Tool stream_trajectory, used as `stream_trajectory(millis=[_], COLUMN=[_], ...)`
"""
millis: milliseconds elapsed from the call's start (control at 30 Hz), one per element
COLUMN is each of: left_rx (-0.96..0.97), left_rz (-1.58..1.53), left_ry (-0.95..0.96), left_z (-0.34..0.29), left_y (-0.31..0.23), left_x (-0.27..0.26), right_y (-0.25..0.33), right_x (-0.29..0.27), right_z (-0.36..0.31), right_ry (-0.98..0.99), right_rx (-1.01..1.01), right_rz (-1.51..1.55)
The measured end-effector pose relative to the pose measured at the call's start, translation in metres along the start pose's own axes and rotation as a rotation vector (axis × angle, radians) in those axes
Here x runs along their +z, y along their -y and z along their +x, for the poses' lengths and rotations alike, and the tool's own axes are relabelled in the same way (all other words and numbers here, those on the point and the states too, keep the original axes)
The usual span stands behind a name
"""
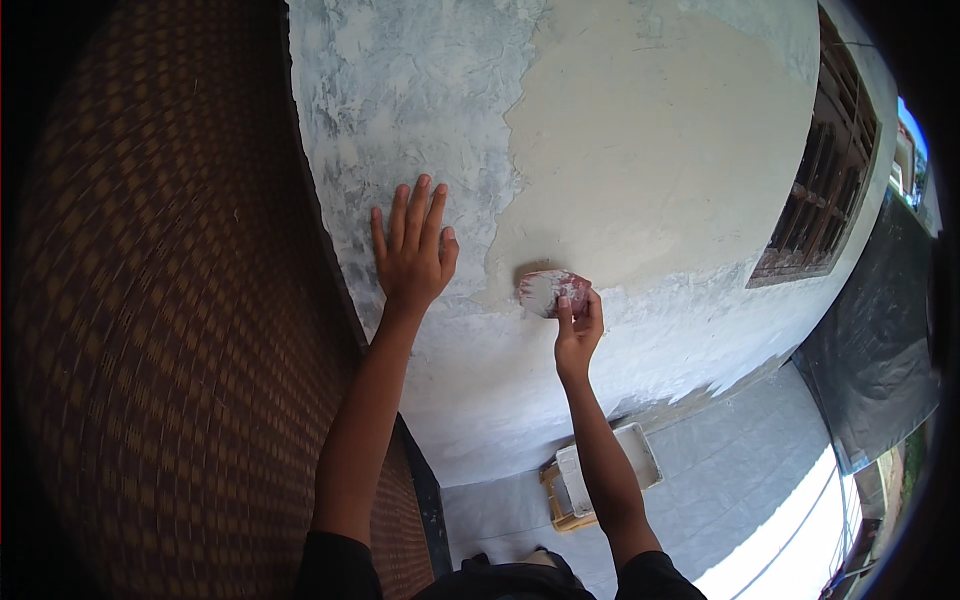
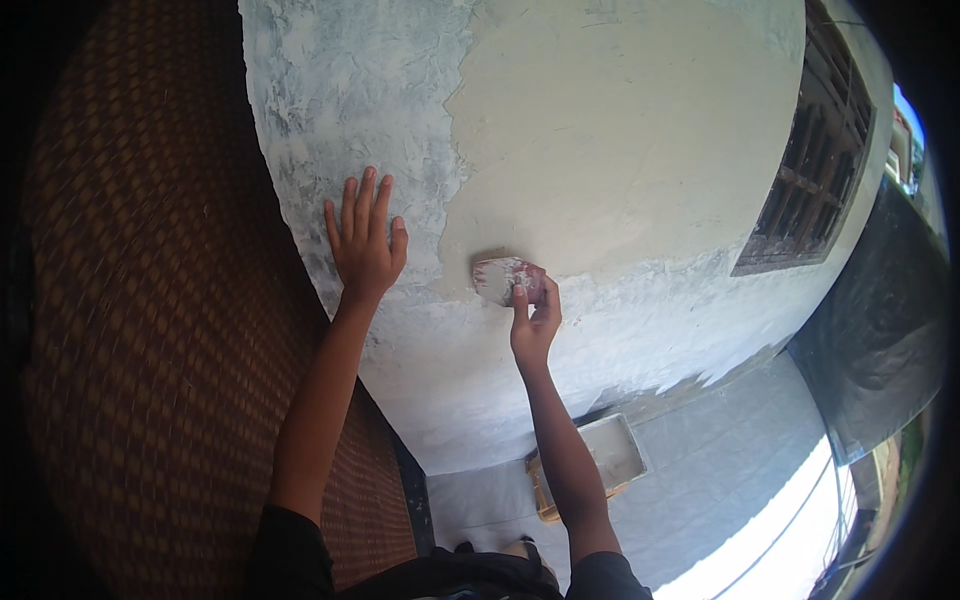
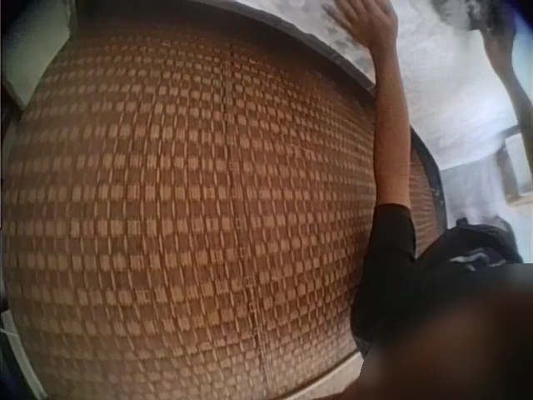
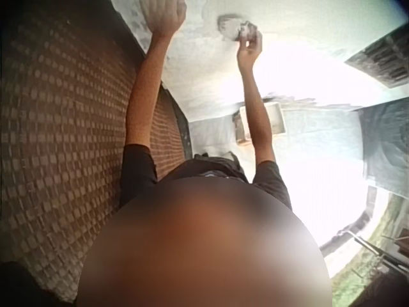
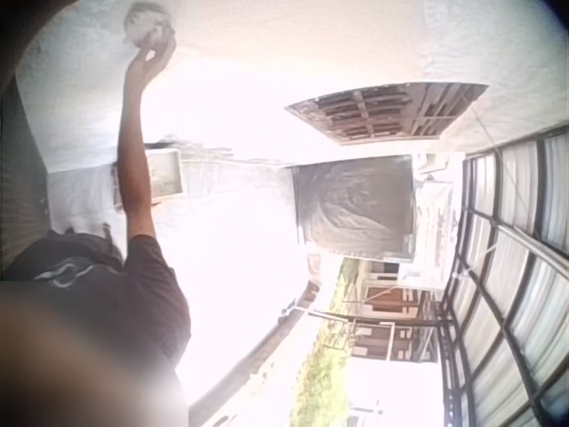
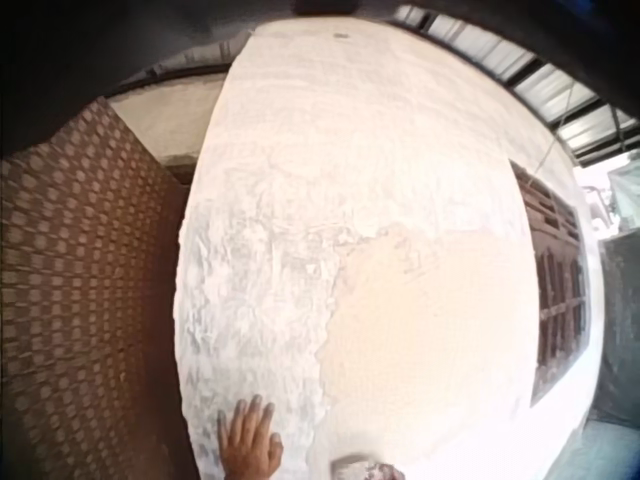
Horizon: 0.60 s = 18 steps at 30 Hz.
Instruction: The person applies wall filler to a damaged section of an exterior wall using a putty knife.
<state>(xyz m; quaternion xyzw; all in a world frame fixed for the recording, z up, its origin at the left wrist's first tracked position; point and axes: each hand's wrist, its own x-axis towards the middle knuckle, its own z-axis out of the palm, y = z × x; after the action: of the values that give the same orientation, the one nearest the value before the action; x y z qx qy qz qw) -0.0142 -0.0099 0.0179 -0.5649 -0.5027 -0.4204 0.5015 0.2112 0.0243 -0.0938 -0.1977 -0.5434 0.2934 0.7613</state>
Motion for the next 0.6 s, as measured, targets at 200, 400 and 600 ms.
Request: stream_trajectory(millis=[200,400,600], left_rx=[0.01,0.004,0.003], left_rz=[-0.02,0.006,-0.015], left_ry=[-0.016,-0.015,-0.017], left_z=[-0.001,-0.001,0.0], left_y=[0.002,0.003,0.002], left_x=[0.001,0.001,0.002], right_y=[-0.012,0.01,-0.01], right_x=[0.007,-0.011,0.013], right_z=[0.003,0.01,-0.016], right_ry=[-0.058,-0.204,0.272], right_rx=[0.009,0.017,-0.134], right_rz=[-0.185,0.095,-0.289])
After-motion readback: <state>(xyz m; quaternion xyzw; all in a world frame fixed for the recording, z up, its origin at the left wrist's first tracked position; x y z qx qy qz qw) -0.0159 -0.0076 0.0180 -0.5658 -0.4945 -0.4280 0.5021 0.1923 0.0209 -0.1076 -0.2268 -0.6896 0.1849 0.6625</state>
